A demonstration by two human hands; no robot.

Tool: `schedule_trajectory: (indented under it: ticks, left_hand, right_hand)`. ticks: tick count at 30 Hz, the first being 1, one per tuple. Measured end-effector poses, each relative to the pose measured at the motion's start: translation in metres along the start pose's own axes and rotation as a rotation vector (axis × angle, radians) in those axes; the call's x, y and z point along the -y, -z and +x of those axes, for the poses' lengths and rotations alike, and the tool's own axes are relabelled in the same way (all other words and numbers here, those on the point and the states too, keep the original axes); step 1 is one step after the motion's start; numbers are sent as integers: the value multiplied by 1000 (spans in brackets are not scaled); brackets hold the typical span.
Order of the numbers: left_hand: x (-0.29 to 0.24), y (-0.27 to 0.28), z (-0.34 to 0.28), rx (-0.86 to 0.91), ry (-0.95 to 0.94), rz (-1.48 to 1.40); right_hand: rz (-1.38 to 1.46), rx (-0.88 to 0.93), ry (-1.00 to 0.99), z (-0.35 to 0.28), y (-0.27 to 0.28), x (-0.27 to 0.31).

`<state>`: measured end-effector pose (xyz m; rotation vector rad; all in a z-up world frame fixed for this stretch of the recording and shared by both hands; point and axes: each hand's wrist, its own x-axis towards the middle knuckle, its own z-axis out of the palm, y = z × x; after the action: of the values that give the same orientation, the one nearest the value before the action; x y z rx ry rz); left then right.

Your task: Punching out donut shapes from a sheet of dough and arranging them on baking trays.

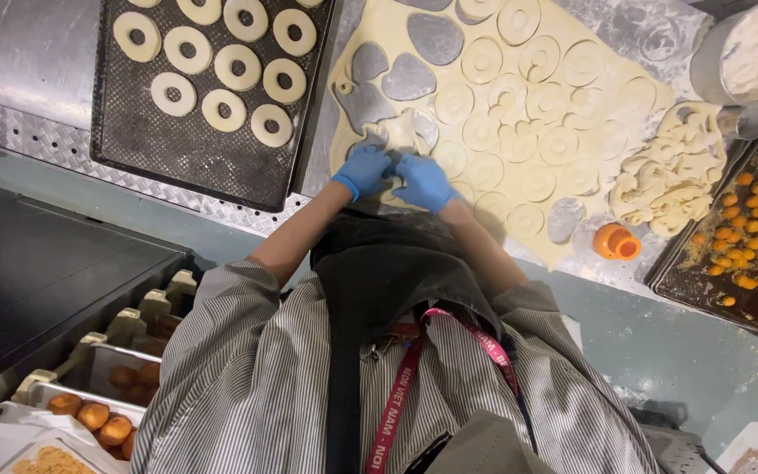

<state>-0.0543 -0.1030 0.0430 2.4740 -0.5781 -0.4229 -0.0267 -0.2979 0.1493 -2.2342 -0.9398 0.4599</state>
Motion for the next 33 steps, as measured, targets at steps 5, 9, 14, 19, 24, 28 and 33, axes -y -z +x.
schedule_trajectory:
  ticks: [5,9,14,19,24,28,33]
  left_hand:
    - [2,-11,-3,-33,11,66]
    - [3,-14,-9,49,-64,202]
    - [-16,52,-34,131,99,-385]
    - [-24,76,-32,-15,293,-1403]
    - [-23,57,-8,-219,311,-1876]
    - [-26,41,4,-317,299,-2010]
    - [-4,17,-2,-388,414,-2378]
  right_hand:
    - [-103,49,-61,-3,-25,-12]
    - [43,70,-158,-5,-18,2]
    - [313,95,-239,0,16,21]
    - [648,-221,-262,13,17,3]
    - [332,-422,-134,33,46,31]
    - [114,-406,-27,34,51,59]
    - [175,-802,-216,10,46,37]
